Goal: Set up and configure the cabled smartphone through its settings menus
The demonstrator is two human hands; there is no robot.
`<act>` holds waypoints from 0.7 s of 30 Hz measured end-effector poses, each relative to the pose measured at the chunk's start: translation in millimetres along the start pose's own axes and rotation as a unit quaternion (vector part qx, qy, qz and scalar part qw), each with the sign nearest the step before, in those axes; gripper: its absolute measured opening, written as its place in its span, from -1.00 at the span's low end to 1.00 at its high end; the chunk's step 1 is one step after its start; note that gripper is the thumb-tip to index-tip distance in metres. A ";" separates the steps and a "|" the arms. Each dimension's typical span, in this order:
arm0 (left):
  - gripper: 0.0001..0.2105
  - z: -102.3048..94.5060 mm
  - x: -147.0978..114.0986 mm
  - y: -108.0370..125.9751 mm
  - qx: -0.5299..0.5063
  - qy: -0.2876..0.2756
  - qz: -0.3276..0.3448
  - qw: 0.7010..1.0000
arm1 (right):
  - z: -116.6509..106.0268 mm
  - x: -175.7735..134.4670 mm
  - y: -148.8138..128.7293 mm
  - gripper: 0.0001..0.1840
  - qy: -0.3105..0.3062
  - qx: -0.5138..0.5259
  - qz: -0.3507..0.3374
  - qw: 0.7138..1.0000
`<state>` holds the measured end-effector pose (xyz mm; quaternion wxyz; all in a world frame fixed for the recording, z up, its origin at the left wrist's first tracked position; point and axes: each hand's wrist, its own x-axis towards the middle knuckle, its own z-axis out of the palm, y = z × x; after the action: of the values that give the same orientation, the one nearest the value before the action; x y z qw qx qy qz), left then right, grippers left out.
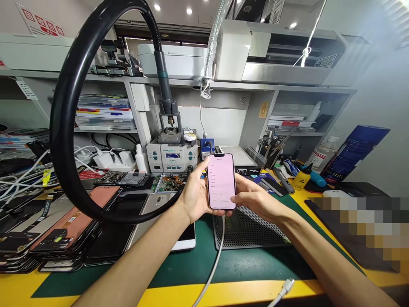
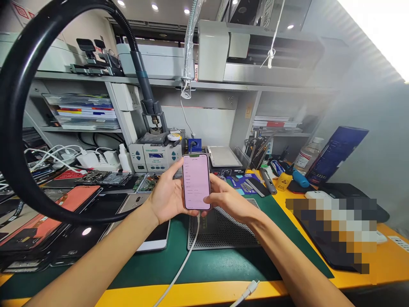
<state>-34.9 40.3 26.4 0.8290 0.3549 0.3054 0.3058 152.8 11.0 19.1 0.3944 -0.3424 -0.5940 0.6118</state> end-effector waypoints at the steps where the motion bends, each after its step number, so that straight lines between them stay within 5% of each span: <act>1: -0.23 0.1 0.2 -0.3 0.003 0.002 0.000 1.000 | -0.3 0.2 0.4 -0.36 -0.006 -0.002 -0.001 1.000; 6: -0.24 1.3 0.3 -0.7 0.017 0.031 0.003 0.999 | -0.8 0.7 2.0 -0.35 -0.016 -0.001 -0.004 1.000; 21: -0.20 0.9 -1.4 0.2 -0.011 -0.002 0.017 1.000 | 0.4 0.5 -0.7 -0.29 0.023 0.009 -0.005 1.000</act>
<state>-35.2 39.1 27.5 0.8283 0.3516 0.2940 0.3222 152.2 11.3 19.9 0.4140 -0.3497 -0.5810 0.6073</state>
